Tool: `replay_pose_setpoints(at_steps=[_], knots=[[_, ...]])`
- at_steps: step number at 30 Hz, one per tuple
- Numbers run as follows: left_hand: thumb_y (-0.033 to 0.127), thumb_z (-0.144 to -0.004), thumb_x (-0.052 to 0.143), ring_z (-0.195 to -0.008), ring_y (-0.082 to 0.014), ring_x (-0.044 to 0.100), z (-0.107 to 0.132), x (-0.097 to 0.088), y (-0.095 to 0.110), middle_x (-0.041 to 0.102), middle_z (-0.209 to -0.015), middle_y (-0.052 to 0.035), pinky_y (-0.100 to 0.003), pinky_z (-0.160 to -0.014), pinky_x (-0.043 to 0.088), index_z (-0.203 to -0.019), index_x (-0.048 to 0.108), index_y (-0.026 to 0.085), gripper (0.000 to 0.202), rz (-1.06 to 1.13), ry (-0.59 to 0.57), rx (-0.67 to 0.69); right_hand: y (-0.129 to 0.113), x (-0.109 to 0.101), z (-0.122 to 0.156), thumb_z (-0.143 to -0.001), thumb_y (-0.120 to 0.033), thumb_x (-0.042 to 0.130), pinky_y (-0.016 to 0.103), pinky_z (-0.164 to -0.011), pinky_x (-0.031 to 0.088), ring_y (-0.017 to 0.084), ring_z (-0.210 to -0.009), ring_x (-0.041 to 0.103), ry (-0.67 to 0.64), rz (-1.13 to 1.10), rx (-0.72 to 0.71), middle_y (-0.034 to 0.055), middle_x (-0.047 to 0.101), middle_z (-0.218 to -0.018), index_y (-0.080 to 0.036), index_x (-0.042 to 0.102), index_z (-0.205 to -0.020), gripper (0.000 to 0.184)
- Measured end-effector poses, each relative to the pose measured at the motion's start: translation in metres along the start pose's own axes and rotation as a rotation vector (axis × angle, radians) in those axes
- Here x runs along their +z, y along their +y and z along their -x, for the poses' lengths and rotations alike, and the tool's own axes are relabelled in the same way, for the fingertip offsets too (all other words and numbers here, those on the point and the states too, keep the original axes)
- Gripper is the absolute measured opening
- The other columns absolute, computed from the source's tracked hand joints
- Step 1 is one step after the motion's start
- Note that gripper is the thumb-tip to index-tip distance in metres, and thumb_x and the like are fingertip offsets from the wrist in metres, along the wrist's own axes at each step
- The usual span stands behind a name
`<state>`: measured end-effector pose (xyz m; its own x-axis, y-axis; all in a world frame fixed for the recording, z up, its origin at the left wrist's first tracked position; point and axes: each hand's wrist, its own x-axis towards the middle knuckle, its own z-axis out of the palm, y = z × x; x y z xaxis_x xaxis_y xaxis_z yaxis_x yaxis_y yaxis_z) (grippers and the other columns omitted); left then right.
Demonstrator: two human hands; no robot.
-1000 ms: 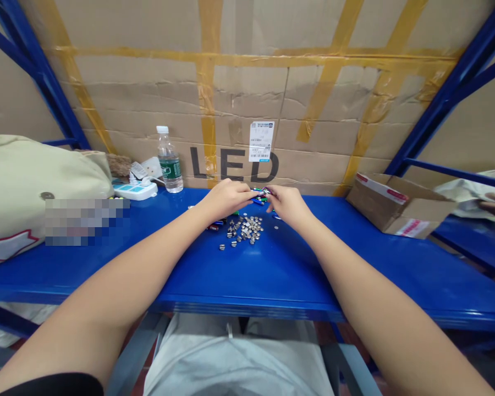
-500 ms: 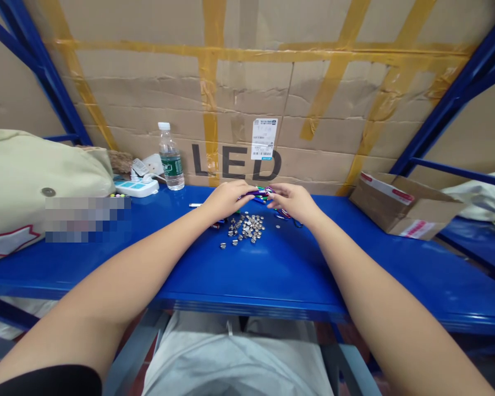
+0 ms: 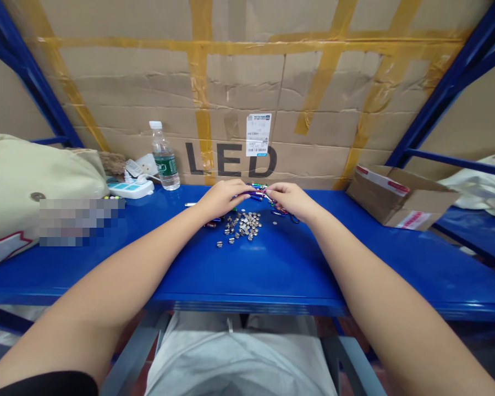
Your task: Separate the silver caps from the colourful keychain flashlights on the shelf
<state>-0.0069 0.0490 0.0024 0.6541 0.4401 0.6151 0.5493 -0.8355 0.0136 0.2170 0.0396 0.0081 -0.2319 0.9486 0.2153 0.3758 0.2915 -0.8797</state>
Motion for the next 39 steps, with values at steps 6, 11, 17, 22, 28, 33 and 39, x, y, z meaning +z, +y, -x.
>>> replay_pose_setpoints(at_steps=[6,11,17,22,28,33,39], knots=[[0.025,-0.095,0.051,-0.092,-0.0159,0.062,-0.0005,0.0003,-0.002,0.067,-0.102,-0.0064,-0.031,-0.083,0.049,-0.12,0.063,0.023,0.028,0.043,-0.011,0.042,0.0022,0.0007,-0.0021,-0.085,-0.027,0.055,0.023,-0.051,0.04,0.012,-0.054,0.05,0.066,0.163,-0.062,0.0017,0.061,-0.064,-0.017,0.064,-0.076,0.016],[0.024,-0.094,0.052,-0.093,-0.016,0.063,-0.0019,-0.0038,-0.0037,0.068,-0.102,-0.0067,-0.031,-0.084,0.049,-0.116,0.065,0.021,0.026,0.037,0.008,0.05,0.0044,0.0048,-0.003,-0.091,-0.034,0.05,0.024,-0.046,0.038,0.011,-0.046,0.044,0.031,0.158,-0.06,0.0,0.052,-0.054,-0.02,0.055,-0.076,0.021],[0.024,-0.094,0.052,-0.097,-0.0167,0.064,-0.0022,-0.0033,0.0003,0.069,-0.105,-0.0071,-0.033,-0.088,0.049,-0.115,0.065,0.02,0.025,0.087,0.045,-0.021,0.0015,0.0022,-0.0025,-0.092,-0.031,0.046,0.024,-0.049,0.038,0.012,-0.051,0.047,0.035,0.207,-0.124,0.0,0.054,-0.057,-0.02,0.052,-0.076,0.02],[0.025,-0.093,0.053,-0.098,-0.0174,0.063,-0.0016,0.0008,0.0017,0.069,-0.105,-0.0069,-0.034,-0.088,0.049,-0.113,0.065,0.019,0.024,0.064,0.066,-0.054,-0.0012,-0.0007,-0.0026,-0.092,-0.028,0.045,0.025,-0.057,0.04,0.014,-0.062,0.053,-0.006,0.379,-0.124,0.0018,0.06,-0.07,-0.02,0.051,-0.076,0.019],[0.024,-0.093,0.053,-0.097,-0.018,0.064,-0.0011,-0.0016,0.0011,0.069,-0.105,-0.0072,-0.033,-0.088,0.049,-0.112,0.065,0.017,0.023,0.027,0.081,-0.065,0.0004,-0.0005,0.0002,-0.091,-0.031,0.047,0.028,-0.069,0.044,0.019,-0.08,0.06,-0.089,0.475,-0.188,0.0072,0.068,-0.091,-0.018,0.057,-0.092,0.016],[0.024,-0.093,0.051,-0.097,-0.019,0.064,-0.0019,-0.0024,0.0023,0.069,-0.104,-0.0075,-0.034,-0.087,0.05,-0.111,0.065,0.017,0.023,0.003,0.081,-0.084,0.0002,0.0024,0.0018,-0.092,-0.028,0.043,0.032,-0.08,0.045,0.022,-0.094,0.061,-0.148,0.625,-0.24,0.0101,0.067,-0.11,-0.018,0.058,-0.107,0.023],[0.025,-0.094,0.05,-0.098,-0.0184,0.063,-0.0025,-0.0031,0.0038,0.069,-0.105,-0.0066,-0.034,-0.088,0.049,-0.11,0.065,0.018,0.023,-0.014,0.07,-0.112,-0.0022,0.005,0.0016,-0.095,-0.033,0.033,0.035,-0.079,0.044,0.028,-0.098,0.061,-0.099,0.742,-0.155,0.0168,0.064,-0.115,-0.014,0.056,-0.11,0.033]])
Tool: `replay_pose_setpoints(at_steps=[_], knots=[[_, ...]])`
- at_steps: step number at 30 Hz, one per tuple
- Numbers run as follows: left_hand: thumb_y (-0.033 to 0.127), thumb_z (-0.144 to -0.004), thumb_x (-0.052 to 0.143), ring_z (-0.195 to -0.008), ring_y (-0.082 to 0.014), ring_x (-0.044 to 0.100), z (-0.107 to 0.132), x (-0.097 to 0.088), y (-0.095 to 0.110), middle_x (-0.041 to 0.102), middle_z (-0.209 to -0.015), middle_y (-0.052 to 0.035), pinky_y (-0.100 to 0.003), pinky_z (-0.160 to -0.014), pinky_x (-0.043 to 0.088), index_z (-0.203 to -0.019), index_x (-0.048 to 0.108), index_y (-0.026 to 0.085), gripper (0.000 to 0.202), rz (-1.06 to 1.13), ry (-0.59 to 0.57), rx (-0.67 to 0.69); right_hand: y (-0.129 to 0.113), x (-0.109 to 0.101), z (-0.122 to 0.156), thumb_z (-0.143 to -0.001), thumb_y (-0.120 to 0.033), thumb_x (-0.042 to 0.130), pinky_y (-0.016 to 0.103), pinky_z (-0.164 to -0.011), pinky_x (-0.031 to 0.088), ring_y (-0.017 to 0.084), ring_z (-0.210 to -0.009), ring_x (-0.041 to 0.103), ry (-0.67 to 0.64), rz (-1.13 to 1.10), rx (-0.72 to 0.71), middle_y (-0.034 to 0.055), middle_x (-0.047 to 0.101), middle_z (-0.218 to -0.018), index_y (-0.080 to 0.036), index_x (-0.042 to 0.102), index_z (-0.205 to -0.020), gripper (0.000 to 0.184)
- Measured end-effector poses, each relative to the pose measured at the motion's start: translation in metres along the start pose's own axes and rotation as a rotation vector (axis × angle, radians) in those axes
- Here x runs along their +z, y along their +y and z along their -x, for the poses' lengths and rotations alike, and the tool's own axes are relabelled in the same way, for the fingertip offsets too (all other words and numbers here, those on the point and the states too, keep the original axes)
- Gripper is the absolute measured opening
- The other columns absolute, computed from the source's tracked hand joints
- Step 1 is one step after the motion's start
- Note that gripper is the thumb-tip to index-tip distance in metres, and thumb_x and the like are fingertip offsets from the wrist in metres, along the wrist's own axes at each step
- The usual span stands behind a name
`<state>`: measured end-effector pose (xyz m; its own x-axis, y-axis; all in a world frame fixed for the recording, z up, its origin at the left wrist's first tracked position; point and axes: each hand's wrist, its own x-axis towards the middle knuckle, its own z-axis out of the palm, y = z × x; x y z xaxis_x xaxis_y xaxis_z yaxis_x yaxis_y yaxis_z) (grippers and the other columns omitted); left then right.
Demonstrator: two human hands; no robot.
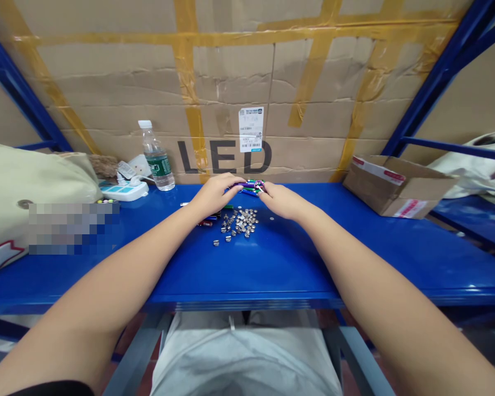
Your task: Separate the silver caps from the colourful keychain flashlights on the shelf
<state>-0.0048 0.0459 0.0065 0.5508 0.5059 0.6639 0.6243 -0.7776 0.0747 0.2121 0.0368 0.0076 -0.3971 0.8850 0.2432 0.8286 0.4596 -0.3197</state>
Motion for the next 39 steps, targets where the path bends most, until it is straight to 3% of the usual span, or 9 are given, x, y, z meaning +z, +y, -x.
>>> replay_pose_setpoints(at_steps=[6,15,24,39], knots=[[0.025,-0.095,0.05,-0.098,-0.0183,0.063,0.0,0.0,-0.002,0.069,-0.105,-0.0068,-0.034,-0.089,0.049,-0.111,0.065,0.018,0.023,-0.003,-0.007,-0.007,-0.001,0.0,0.0,-0.096,-0.032,0.032,0.032,-0.078,0.043,0.026,-0.098,0.06,0.006,-0.013,-0.026,0.0157,0.065,-0.115,-0.015,0.057,-0.111,0.034],[0.025,-0.093,0.052,-0.093,-0.0187,0.064,0.002,0.003,-0.003,0.07,-0.1,-0.0071,-0.033,-0.084,0.05,-0.11,0.066,0.016,0.023,-0.003,-0.028,0.017,-0.012,0.002,-0.002,-0.093,-0.029,0.033,0.03,-0.066,0.039,0.025,-0.084,0.062,0.039,0.175,0.014,0.0152,0.068,-0.1,-0.014,0.06,-0.094,0.031],[0.027,-0.094,0.05,-0.094,-0.0187,0.064,-0.001,-0.002,0.0,0.071,-0.101,-0.006,-0.032,-0.085,0.049,-0.106,0.067,0.018,0.023,0.004,-0.031,-0.047,-0.014,0.002,0.002,-0.097,-0.033,0.029,0.031,-0.064,0.04,0.027,-0.084,0.064,0.077,0.267,0.051,0.0167,0.068,-0.099,-0.012,0.052,-0.111,0.034],[0.026,-0.093,0.05,-0.093,-0.0177,0.065,-0.001,-0.003,-0.005,0.072,-0.1,-0.0053,-0.032,-0.084,0.05,-0.105,0.067,0.018,0.023,0.01,-0.016,-0.043,-0.015,0.007,-0.003,-0.096,-0.031,0.031,0.033,-0.07,0.043,0.028,-0.09,0.066,0.112,0.397,0.02,0.0177,0.069,-0.1,-0.011,0.06,-0.107,0.037]])
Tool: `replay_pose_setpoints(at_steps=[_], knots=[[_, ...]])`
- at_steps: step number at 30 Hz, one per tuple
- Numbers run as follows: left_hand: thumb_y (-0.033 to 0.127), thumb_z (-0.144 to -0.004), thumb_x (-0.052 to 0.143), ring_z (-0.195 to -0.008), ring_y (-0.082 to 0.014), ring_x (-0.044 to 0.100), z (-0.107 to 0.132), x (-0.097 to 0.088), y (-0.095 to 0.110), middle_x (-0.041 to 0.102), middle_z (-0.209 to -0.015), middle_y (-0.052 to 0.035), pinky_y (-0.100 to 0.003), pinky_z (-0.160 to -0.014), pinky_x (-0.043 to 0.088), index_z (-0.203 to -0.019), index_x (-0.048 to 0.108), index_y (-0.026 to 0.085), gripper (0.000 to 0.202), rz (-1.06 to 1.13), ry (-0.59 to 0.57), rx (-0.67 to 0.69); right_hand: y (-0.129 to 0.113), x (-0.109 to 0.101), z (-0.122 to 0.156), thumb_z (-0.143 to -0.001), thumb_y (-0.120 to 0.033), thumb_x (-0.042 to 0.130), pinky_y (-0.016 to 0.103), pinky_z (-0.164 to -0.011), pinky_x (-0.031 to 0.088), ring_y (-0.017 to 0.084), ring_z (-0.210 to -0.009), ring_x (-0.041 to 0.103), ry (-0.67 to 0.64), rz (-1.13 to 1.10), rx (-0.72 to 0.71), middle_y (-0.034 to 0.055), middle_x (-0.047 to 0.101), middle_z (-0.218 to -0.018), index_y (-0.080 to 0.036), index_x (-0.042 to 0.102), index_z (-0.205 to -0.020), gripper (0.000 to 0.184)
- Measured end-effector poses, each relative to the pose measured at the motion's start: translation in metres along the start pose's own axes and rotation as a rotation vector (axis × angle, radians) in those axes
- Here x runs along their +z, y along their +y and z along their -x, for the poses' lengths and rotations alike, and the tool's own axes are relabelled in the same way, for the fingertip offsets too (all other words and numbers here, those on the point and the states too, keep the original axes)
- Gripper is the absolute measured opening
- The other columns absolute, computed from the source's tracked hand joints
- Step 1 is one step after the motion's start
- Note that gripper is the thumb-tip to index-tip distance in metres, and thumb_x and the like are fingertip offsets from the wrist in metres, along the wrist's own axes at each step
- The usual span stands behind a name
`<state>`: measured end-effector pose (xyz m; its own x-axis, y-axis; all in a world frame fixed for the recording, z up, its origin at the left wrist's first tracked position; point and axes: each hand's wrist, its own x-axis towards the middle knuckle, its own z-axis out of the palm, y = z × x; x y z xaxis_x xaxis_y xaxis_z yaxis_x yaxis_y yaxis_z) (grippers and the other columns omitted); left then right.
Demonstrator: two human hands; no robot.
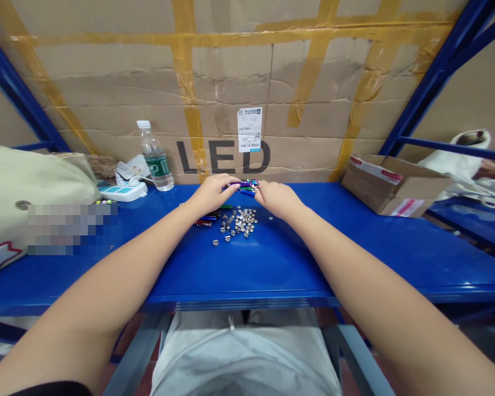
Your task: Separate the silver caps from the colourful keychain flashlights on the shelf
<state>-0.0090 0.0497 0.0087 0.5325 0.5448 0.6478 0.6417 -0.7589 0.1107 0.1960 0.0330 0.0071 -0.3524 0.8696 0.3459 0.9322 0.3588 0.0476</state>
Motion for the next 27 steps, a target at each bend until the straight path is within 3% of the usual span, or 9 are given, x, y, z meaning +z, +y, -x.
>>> replay_pose_setpoints(at_steps=[5,14,19,22,27], knots=[[0.028,-0.093,0.05,-0.092,-0.0178,0.065,0.0,0.001,0.001,0.071,-0.1,-0.005,-0.032,-0.083,0.05,-0.106,0.067,0.019,0.023,0.012,0.005,-0.006,-0.003,-0.002,0.0,-0.096,-0.03,0.03,0.034,-0.072,0.044,0.029,-0.091,0.066,-0.02,-0.013,0.011,0.0197,0.07,-0.099,-0.009,0.063,-0.106,0.04],[0.028,-0.094,0.05,-0.091,-0.0178,0.064,0.001,0.001,-0.001,0.07,-0.098,-0.0057,-0.031,-0.082,0.049,-0.11,0.067,0.019,0.025,0.0,-0.012,0.048,0.002,0.003,-0.001,-0.095,-0.032,0.033,0.03,-0.069,0.041,0.025,-0.086,0.064,0.028,-0.215,-0.01,0.015,0.07,-0.099,-0.014,0.062,-0.097,0.034],[0.028,-0.094,0.051,-0.09,-0.0173,0.064,0.003,0.004,-0.001,0.07,-0.099,-0.0062,-0.031,-0.082,0.049,-0.111,0.067,0.019,0.025,0.016,-0.057,0.07,0.009,0.011,-0.003,-0.096,-0.034,0.034,0.031,-0.07,0.042,0.026,-0.087,0.064,0.054,-0.34,-0.019,0.0159,0.069,-0.1,-0.012,0.054,-0.112,0.034],[0.028,-0.094,0.05,-0.089,-0.0175,0.064,0.003,0.005,0.001,0.07,-0.099,-0.0065,-0.031,-0.081,0.05,-0.112,0.067,0.019,0.026,0.006,-0.081,0.064,0.015,0.014,-0.005,-0.096,-0.033,0.037,0.031,-0.079,0.044,0.025,-0.098,0.062,0.063,-0.43,-0.117,0.0146,0.067,-0.111,-0.014,0.051,-0.122,0.035],[0.028,-0.094,0.05,-0.089,-0.0186,0.064,0.003,0.007,0.001,0.07,-0.099,-0.0073,-0.033,-0.082,0.05,-0.112,0.067,0.018,0.026,-0.04,-0.056,0.045,0.02,0.016,-0.008,-0.095,-0.024,0.04,0.033,-0.092,0.042,0.022,-0.108,0.059,0.13,-0.512,-0.285,0.012,0.065,-0.119,-0.014,0.058,-0.118,0.031]])
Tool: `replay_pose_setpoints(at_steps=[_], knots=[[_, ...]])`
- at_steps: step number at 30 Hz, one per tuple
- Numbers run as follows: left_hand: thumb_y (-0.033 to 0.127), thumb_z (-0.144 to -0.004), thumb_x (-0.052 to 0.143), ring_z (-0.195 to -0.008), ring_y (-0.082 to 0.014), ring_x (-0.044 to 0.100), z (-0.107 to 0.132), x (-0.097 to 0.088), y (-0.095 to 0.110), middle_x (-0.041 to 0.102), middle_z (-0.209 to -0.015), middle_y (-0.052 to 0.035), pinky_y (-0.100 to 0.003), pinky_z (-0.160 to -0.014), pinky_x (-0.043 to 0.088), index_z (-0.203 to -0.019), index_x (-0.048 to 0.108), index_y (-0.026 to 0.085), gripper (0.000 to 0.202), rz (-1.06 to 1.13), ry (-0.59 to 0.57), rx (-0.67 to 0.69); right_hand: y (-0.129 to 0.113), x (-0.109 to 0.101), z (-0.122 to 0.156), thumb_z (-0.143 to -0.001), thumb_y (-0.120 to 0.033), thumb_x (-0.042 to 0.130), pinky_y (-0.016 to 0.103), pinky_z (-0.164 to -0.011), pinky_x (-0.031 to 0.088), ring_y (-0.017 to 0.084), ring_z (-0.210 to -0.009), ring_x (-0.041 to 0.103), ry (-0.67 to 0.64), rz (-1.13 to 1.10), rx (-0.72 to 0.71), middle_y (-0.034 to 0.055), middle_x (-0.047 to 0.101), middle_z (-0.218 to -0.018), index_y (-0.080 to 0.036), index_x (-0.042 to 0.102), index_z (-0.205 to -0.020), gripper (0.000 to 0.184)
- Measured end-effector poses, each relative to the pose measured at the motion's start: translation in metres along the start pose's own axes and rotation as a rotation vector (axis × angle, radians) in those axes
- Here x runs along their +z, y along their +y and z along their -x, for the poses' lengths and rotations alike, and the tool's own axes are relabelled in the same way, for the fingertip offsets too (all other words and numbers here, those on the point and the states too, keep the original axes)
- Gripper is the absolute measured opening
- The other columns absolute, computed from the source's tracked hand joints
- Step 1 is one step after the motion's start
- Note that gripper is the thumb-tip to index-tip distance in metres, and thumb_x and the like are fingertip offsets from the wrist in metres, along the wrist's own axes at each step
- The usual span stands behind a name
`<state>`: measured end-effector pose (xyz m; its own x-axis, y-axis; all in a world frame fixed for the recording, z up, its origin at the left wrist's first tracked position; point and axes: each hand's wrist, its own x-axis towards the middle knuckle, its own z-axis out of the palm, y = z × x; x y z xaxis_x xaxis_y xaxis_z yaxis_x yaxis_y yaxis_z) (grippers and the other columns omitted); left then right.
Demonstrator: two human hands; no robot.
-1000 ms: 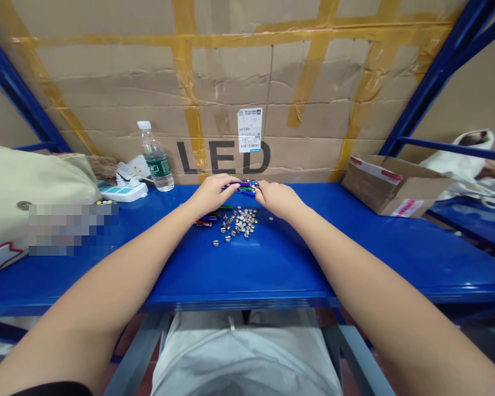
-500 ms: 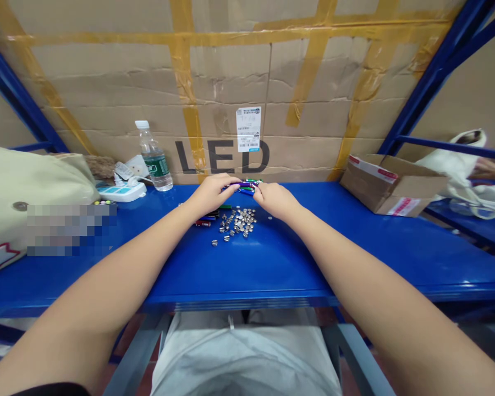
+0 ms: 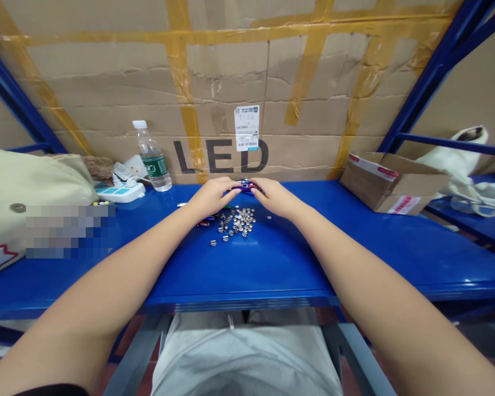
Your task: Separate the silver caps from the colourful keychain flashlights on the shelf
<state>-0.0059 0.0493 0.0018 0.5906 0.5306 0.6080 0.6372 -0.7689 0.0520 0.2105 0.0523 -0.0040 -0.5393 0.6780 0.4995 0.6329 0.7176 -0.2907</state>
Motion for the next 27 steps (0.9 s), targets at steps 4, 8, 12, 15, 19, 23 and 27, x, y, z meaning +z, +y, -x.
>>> replay_pose_setpoints(at_steps=[4,8,12,15,19,23,27], knots=[[0.028,-0.093,0.05,-0.093,-0.0202,0.064,0.0,0.0,0.0,0.07,-0.1,-0.007,-0.034,-0.084,0.05,-0.111,0.067,0.02,0.026,-0.059,0.044,-0.033,-0.002,0.001,0.0,-0.093,-0.02,0.042,0.033,-0.091,0.043,0.021,-0.105,0.06,0.053,-0.06,0.055,0.0111,0.066,-0.115,-0.014,0.058,-0.118,0.031],[0.028,-0.094,0.05,-0.095,-0.0202,0.065,-0.001,-0.002,0.0,0.071,-0.102,-0.007,-0.035,-0.087,0.05,-0.109,0.067,0.019,0.025,-0.063,0.072,-0.044,-0.001,0.001,0.003,-0.093,-0.023,0.042,0.034,-0.085,0.046,0.021,-0.097,0.062,0.067,-0.119,0.193,0.0122,0.066,-0.111,-0.013,0.045,-0.134,0.042],[0.027,-0.093,0.05,-0.097,-0.0203,0.065,-0.001,-0.002,0.0,0.071,-0.104,-0.0082,-0.035,-0.088,0.05,-0.11,0.067,0.017,0.025,-0.035,0.068,-0.032,-0.002,0.001,0.004,-0.094,-0.022,0.04,0.031,-0.072,0.049,0.016,-0.074,0.062,-0.025,-0.17,0.213,0.0102,0.066,-0.103,-0.014,0.039,-0.14,0.046],[0.027,-0.094,0.05,-0.097,-0.0202,0.064,0.0,-0.002,0.0,0.07,-0.104,-0.008,-0.036,-0.088,0.05,-0.11,0.066,0.018,0.026,-0.018,0.065,-0.023,-0.005,0.003,0.004,-0.095,-0.023,0.04,0.027,-0.06,0.048,0.012,-0.06,0.058,-0.103,-0.235,0.25,0.0084,0.066,-0.097,-0.014,0.038,-0.14,0.046],[0.028,-0.094,0.05,-0.097,-0.0193,0.064,0.0,-0.002,0.001,0.07,-0.105,-0.0073,-0.036,-0.088,0.05,-0.111,0.066,0.019,0.025,0.035,0.07,-0.017,-0.01,0.005,0.004,-0.093,-0.025,0.045,0.025,-0.057,0.047,0.012,-0.063,0.059,-0.132,-0.297,0.242,0.0073,0.066,-0.094,-0.014,0.054,-0.124,0.034],[0.028,-0.094,0.05,-0.098,-0.0188,0.064,-0.001,-0.004,0.004,0.071,-0.106,-0.0063,-0.036,-0.088,0.05,-0.111,0.066,0.021,0.025,0.078,0.077,-0.026,-0.013,0.005,0.004,-0.094,-0.024,0.044,0.022,-0.049,0.045,0.012,-0.066,0.06,-0.116,-0.419,0.306,0.0077,0.066,-0.096,-0.016,0.056,-0.119,0.03],[0.027,-0.094,0.05,-0.098,-0.0182,0.064,-0.001,-0.005,0.004,0.071,-0.106,-0.0059,-0.035,-0.089,0.049,-0.11,0.066,0.02,0.024,0.098,0.086,-0.038,-0.008,0.006,0.003,-0.092,-0.023,0.047,0.021,-0.045,0.045,0.012,-0.067,0.062,-0.088,-0.547,0.27,0.0083,0.066,-0.105,-0.017,0.054,-0.119,0.029]])
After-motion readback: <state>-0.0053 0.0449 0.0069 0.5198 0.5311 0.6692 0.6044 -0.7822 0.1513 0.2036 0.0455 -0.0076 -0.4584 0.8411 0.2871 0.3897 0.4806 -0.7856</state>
